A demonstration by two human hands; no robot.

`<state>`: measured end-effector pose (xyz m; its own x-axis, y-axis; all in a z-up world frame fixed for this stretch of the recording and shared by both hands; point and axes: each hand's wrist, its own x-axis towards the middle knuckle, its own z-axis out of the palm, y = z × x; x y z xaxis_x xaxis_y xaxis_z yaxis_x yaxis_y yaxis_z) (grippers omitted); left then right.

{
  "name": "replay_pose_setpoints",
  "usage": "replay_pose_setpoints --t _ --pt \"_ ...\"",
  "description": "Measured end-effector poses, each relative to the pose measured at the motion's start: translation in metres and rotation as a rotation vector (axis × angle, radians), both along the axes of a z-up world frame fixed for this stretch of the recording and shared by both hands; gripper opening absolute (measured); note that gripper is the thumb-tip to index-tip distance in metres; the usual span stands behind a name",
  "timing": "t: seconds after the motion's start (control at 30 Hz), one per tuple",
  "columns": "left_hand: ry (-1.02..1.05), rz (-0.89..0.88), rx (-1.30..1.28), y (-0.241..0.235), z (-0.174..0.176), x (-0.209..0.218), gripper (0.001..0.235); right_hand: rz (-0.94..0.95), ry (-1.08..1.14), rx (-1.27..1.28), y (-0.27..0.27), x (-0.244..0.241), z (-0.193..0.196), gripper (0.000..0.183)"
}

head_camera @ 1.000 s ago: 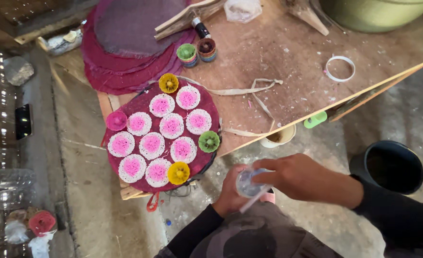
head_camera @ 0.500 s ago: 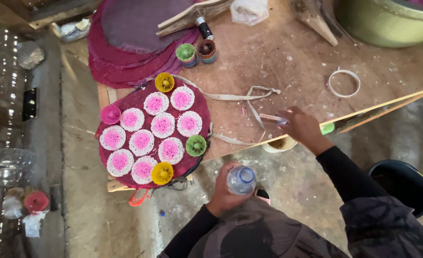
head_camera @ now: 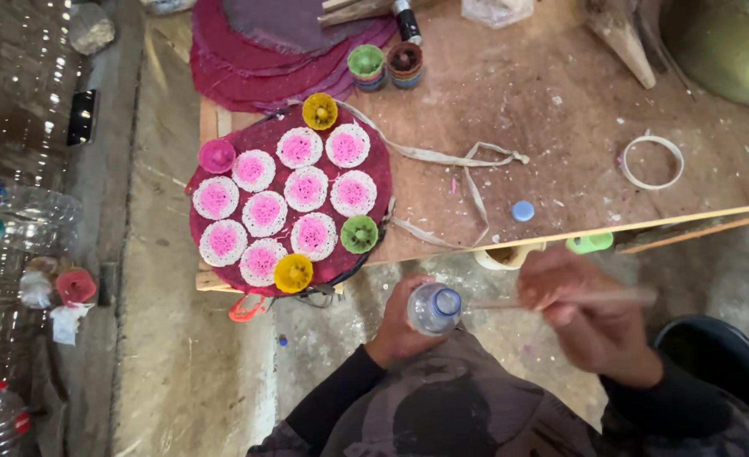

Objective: The person prepares traditional food by using two wooden tools to press and transfer pink paste onto circular white crackers on a red base, then arranges the crackers on a bamboo table, and finally handles small containers of green and yellow paste.

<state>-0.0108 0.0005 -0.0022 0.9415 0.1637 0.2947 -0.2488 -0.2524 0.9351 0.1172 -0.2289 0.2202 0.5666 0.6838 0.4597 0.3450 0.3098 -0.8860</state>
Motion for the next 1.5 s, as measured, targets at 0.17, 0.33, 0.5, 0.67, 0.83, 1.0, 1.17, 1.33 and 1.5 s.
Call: replay_pose_setpoints --t 0.17,0.33,0.5,0.67,0.83,1.0,1.17,1.33,1.5 --pt "0.011 -0.003 -0.073 -0.001 -0.003 -0.006 0.092 -0.033 -0.186 -0.048 0.020 -0.001 -0.016 0.008" --pt "0.059 -0.040 -0.256 0.000 0.006 -0.006 0.091 0.076 -0.439 -0.040 0.031 -0.002 -0.024 0.005" --pt "-0.094 -0.162 0.021 0.013 0.048 -0.016 0.085 0.292 -0.613 0.030 0.046 -0.029 0.001 0.021" --pt "-0.145 -0.329 0.107 0.016 0.088 -0.022 0.075 0.280 -0.722 0.225 0.051 -0.045 0.029 0.025" --pt "-0.264 -0.283 0.119 0.015 0.108 -0.032 0.078 0.372 -0.810 0.097 0.034 -0.045 0.015 0.006" --pt "-0.224 -0.268 0.130 0.017 0.114 -0.043 0.077 0.427 -0.703 0.063 0.030 -0.048 0.001 0.009" --pt "-0.240 -0.182 0.144 0.019 0.122 -0.052 0.074 0.528 -0.834 0.168 0.041 -0.037 0.001 0.011" --pt "-0.236 -0.176 0.147 0.023 0.138 -0.058 0.070 0.484 -0.777 0.266 0.052 -0.041 -0.005 0.009" --pt "-0.215 -0.164 0.211 0.026 0.152 -0.060 0.071 0.212 -0.596 0.276 0.047 -0.064 -0.019 0.007"
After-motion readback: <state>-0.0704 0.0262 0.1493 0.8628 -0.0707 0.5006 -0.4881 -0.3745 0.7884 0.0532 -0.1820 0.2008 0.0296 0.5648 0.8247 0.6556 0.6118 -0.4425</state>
